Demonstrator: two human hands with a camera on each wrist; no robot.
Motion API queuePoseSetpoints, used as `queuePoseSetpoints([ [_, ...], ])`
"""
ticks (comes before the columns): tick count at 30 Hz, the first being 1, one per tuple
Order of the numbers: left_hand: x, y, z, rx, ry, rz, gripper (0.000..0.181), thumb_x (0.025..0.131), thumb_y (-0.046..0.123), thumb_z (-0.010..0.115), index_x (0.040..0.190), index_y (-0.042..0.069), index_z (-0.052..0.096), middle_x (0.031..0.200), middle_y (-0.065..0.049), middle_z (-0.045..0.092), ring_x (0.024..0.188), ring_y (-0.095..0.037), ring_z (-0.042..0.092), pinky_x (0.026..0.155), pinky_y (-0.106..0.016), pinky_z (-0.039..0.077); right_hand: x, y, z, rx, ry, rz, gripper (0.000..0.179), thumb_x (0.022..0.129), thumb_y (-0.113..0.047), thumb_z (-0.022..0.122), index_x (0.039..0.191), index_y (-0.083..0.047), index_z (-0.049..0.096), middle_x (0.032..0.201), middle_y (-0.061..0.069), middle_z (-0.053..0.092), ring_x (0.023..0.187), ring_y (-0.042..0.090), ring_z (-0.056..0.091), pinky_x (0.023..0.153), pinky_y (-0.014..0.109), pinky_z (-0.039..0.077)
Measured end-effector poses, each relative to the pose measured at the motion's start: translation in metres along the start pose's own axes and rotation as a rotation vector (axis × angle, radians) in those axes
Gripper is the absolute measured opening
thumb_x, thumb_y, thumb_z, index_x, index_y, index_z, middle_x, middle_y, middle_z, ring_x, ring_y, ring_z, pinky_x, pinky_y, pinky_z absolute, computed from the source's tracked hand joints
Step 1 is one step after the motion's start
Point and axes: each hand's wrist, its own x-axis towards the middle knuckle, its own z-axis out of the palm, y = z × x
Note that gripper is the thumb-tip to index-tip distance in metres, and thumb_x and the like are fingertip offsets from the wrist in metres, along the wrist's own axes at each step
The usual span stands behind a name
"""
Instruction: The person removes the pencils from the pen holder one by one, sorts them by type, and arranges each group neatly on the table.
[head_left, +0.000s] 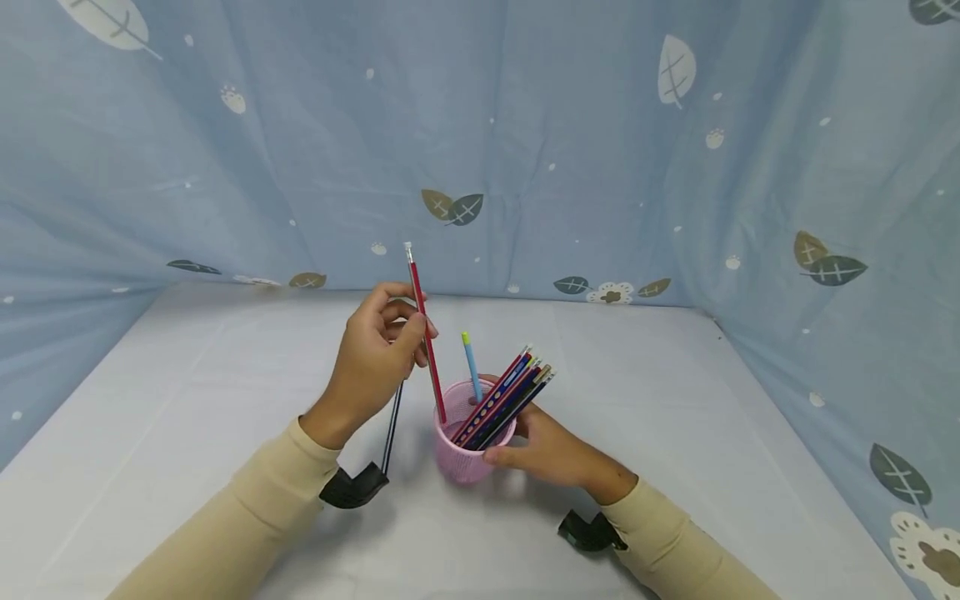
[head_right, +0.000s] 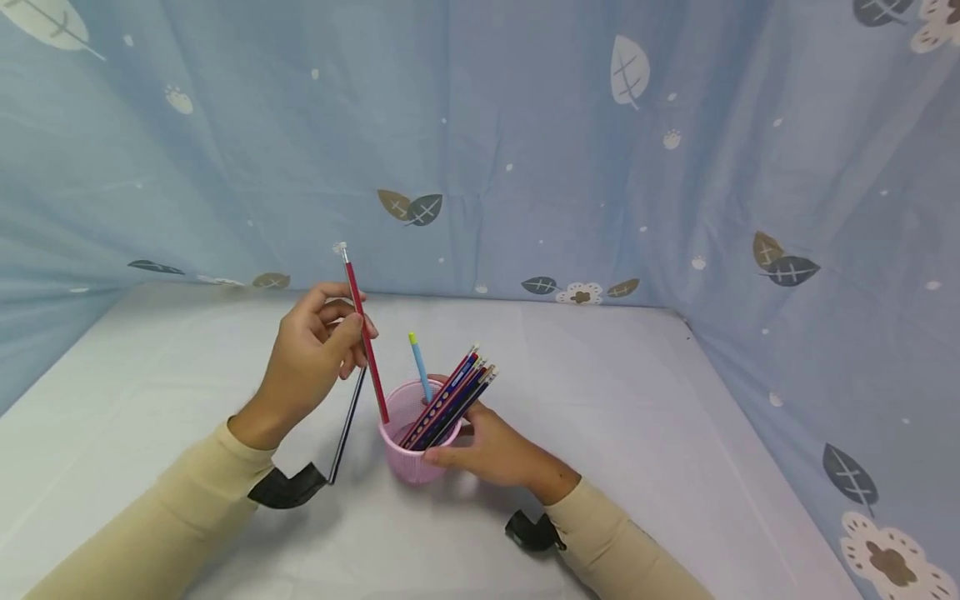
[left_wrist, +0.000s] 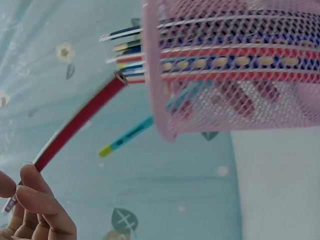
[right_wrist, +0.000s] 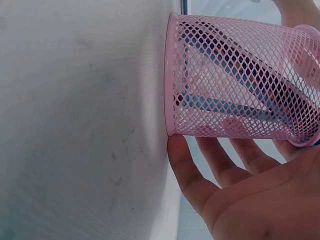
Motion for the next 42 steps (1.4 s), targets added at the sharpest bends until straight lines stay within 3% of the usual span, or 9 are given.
queuePoseSetpoints([
  [8, 0.004, 0.006, -0.015, -0.089, 0.031, -0.054, 0.019, 0.103, 0.007, 0.045, 0.12, 0.002, 0.051, 0.08, -0.004, 0.064, 0.054, -0.019, 0.055, 0.047, -0.025, 0.045, -0.001, -0.001, 0.001, -0.001, 0.003, -0.001, 0.085, 0.091, -0.034, 0.074, 0.158, -0.02, 0.024, 0.149, 0.007, 0.049, 0.134, 0.024, 0.051, 0.111, 0.048, 0.042],
  [14, -0.001, -0.005, -0.023, -0.064, 0.014, -0.104, 0.02, 0.104, 0.01, 0.044, 0.12, 0.002, 0.051, 0.078, 0.002, 0.065, 0.055, -0.019, 0.055, 0.048, -0.025, 0.045, 0.0, -0.001, 0.002, 0.01, 0.002, 0.0, 0.087, 0.09, -0.042, 0.074, 0.158, -0.022, 0.024, 0.15, 0.006, 0.048, 0.134, 0.023, 0.051, 0.11, 0.047, 0.041],
  [18, -0.005, -0.012, -0.031, -0.049, -0.006, -0.147, 0.021, 0.104, 0.011, 0.044, 0.121, 0.002, 0.051, 0.076, 0.003, 0.066, 0.057, -0.019, 0.055, 0.049, -0.026, 0.044, -0.001, -0.001, 0.002, 0.003, -0.004, 0.001, 0.086, 0.091, -0.037, 0.074, 0.158, -0.019, 0.023, 0.149, 0.009, 0.049, 0.135, 0.025, 0.05, 0.111, 0.049, 0.041],
  [23, -0.008, -0.021, -0.04, 0.006, -0.046, -0.234, 0.022, 0.104, 0.014, 0.047, 0.122, 0.001, 0.051, 0.075, -0.002, 0.067, 0.059, -0.021, 0.056, 0.051, -0.027, 0.046, -0.002, -0.001, 0.0, 0.002, -0.009, 0.008, 0.086, 0.092, -0.033, 0.073, 0.159, -0.018, 0.022, 0.15, 0.01, 0.047, 0.137, 0.029, 0.048, 0.113, 0.055, 0.039],
  [28, -0.008, -0.034, -0.045, 0.058, -0.107, -0.296, 0.026, 0.102, 0.017, 0.052, 0.123, 0.002, 0.051, 0.076, -0.007, 0.067, 0.057, -0.018, 0.057, 0.054, -0.028, 0.05, -0.001, -0.001, 0.0, 0.001, -0.011, -0.005, 0.085, 0.092, -0.032, 0.073, 0.158, -0.018, 0.022, 0.149, 0.012, 0.048, 0.136, 0.029, 0.049, 0.112, 0.053, 0.04],
  [34, -0.006, -0.048, -0.047, 0.093, -0.188, -0.344, 0.029, 0.101, 0.018, 0.055, 0.124, 0.002, 0.052, 0.075, -0.008, 0.066, 0.062, -0.023, 0.06, 0.055, -0.031, 0.054, -0.002, 0.0, 0.0, 0.002, 0.001, -0.01, 0.085, 0.091, -0.04, 0.073, 0.158, -0.02, 0.024, 0.148, 0.009, 0.05, 0.132, 0.024, 0.052, 0.108, 0.044, 0.044],
  [42, -0.004, -0.062, -0.054, 0.129, -0.261, -0.411, 0.032, 0.101, 0.02, 0.057, 0.124, -0.001, 0.051, 0.087, -0.015, 0.067, 0.07, -0.027, 0.066, 0.06, -0.035, 0.058, -0.001, -0.001, 0.0, -0.001, -0.004, 0.001, 0.084, 0.091, -0.036, 0.074, 0.158, -0.023, 0.023, 0.147, 0.007, 0.05, 0.133, 0.023, 0.051, 0.11, 0.048, 0.042],
])
